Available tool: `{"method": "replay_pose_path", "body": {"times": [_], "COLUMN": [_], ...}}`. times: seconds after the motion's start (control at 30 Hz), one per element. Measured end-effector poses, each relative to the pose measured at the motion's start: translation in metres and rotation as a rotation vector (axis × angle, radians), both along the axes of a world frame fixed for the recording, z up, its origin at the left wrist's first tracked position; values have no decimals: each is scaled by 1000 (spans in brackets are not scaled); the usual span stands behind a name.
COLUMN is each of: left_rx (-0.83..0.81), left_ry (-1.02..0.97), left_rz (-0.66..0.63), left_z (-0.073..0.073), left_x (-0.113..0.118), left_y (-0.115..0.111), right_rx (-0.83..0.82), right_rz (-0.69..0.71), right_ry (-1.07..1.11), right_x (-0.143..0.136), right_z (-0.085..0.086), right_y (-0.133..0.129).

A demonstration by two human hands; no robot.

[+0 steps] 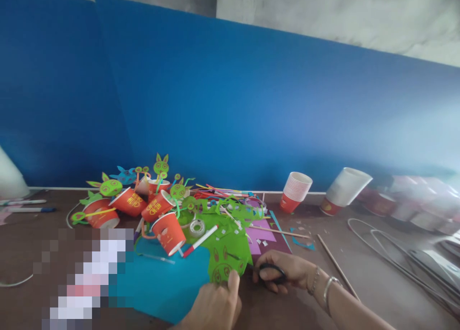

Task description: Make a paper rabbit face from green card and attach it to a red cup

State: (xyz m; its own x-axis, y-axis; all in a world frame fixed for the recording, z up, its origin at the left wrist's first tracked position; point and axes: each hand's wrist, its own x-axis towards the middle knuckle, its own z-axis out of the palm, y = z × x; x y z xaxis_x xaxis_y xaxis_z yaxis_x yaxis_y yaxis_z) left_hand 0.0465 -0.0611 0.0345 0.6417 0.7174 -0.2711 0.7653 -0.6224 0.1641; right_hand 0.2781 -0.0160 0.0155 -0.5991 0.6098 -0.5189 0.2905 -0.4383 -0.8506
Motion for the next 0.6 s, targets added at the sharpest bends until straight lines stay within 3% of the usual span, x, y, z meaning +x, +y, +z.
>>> {"method": "replay_pose_path", "body": {"times": [0.27, 0.4, 0.6], "left_rx": [-7, -14, 40], "left_ry": [-6, -13, -74], "left_rz": [12, -24, -9], "left_z": [6, 4, 1], "left_x": [-1, -1, -4], "left_y": [-4, -4, -2], "right_rx": [-35, -102, -74], "right_rz": [24, 54, 36], "right_ry": [33, 96, 175], "right_x": [4, 1, -4], "right_z": [0, 0, -4], "right_y": [3, 10, 12]}}
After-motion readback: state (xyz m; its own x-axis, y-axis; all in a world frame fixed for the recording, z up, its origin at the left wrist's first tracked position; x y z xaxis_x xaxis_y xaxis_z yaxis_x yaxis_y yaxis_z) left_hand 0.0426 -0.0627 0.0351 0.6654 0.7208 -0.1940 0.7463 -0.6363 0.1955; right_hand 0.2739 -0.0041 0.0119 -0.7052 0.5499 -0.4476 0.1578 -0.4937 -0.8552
